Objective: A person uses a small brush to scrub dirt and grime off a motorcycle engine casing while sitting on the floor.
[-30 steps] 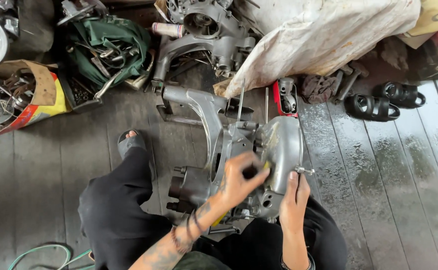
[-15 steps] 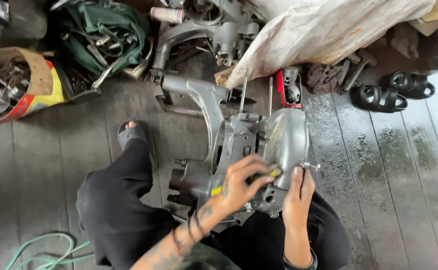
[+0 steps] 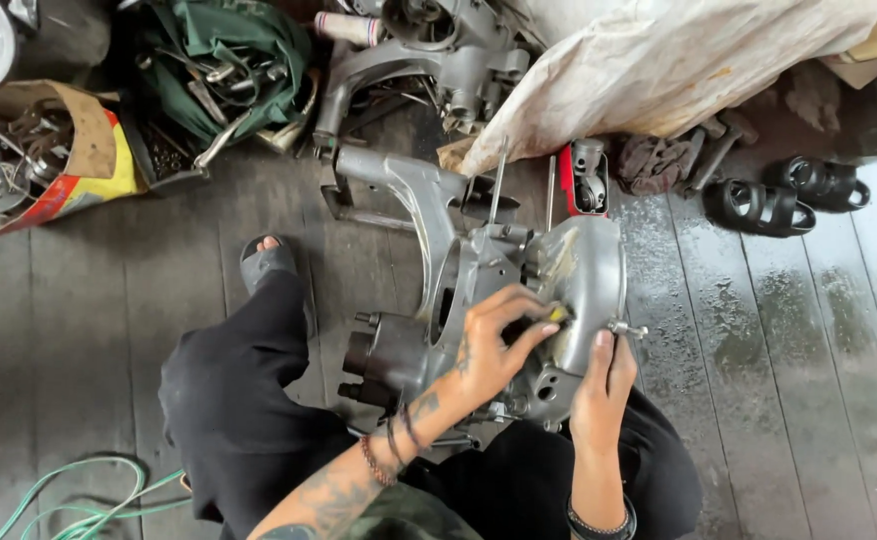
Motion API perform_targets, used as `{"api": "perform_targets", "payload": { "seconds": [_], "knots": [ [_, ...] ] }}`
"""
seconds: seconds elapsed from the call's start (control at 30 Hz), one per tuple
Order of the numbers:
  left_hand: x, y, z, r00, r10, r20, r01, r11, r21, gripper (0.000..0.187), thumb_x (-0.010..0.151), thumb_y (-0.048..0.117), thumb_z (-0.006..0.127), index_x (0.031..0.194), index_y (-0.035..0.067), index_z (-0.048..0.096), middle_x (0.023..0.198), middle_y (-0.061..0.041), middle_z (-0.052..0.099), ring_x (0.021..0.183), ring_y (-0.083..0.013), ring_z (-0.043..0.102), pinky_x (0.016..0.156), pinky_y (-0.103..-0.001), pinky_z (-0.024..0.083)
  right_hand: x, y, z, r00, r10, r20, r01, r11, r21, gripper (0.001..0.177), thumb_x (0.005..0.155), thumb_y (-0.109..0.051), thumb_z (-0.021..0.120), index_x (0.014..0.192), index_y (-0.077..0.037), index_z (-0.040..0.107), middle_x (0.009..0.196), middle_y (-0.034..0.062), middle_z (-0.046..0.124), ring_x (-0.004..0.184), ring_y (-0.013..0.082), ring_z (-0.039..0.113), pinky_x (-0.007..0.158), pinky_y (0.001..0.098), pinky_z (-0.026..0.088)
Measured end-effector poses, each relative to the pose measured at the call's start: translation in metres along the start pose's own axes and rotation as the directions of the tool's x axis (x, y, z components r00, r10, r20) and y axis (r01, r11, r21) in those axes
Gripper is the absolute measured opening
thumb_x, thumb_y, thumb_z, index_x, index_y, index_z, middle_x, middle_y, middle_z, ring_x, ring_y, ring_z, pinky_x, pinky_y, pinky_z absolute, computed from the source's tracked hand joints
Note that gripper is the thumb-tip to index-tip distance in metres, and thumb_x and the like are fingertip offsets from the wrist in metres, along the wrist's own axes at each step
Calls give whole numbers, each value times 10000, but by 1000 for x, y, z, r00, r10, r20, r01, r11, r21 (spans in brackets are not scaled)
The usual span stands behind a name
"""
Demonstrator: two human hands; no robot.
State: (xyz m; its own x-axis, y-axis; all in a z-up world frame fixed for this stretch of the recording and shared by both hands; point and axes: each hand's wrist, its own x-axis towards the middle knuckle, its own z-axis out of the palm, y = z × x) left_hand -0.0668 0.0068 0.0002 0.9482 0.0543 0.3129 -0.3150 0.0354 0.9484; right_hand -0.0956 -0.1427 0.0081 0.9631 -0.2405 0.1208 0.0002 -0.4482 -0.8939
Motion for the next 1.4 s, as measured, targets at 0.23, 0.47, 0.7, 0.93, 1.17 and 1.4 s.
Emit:
{"api": "perform_targets", "payload": {
  "seconds": [0.23,0.47,0.7,0.93,1.17,1.4],
  "knots": [
    [-7,9,-3,994,-107,-6,107,994,22,117,809,18,751,892,-46,698,898,-93,679,734,-191,604,702,-285,517,-1,3,0,999,39,-4,-39,999,-19,324,1121,-204,391,1046,56,569,905,108,591,798,159,459,780,329,418],
    [-6,23,-10,989,-143,29,137,979,148,128,807,51,772,886,-41,732,840,-57,690,626,-145,568,584,-249,481,0,-2,0,999,32,2,-32,999,-7,312,1121,-197,391,1022,44,562,858,81,560,768,139,421,743,311,398],
    [22,35,-1,1000,-10,27,4,980,200,195,794,152,793,874,-22,754,835,-99,727,637,-184,656,614,-282,540,-2,8,-2,999,52,-8,-52,999,-4,257,1118,-143,405,996,29,553,842,55,544,754,114,418,712,288,397],
    [11,39,3,983,-176,-55,182,972,147,185,769,149,774,816,-25,731,718,-66,700,551,-139,551,530,-268,468,0,14,-2,997,74,-4,-74,997,4,284,1116,-178,429,884,-20,472,751,6,430,696,98,340,640,283,339],
    [13,20,3,966,-248,-77,258,944,207,249,801,219,742,881,-16,764,565,-21,643,458,-85,438,442,-250,405,-1,5,-3,998,60,17,-60,998,2,279,1117,-176,414,914,-10,511,773,15,466,707,106,370,655,288,353],
    [36,-16,12,989,-93,-118,119,966,230,255,813,209,756,907,-28,759,698,-69,716,489,-121,510,523,-246,458,-2,4,-1,999,37,-9,-37,998,-44,293,1120,-169,407,899,5,488,761,36,456,710,123,355,670,310,353]
  ]
}}
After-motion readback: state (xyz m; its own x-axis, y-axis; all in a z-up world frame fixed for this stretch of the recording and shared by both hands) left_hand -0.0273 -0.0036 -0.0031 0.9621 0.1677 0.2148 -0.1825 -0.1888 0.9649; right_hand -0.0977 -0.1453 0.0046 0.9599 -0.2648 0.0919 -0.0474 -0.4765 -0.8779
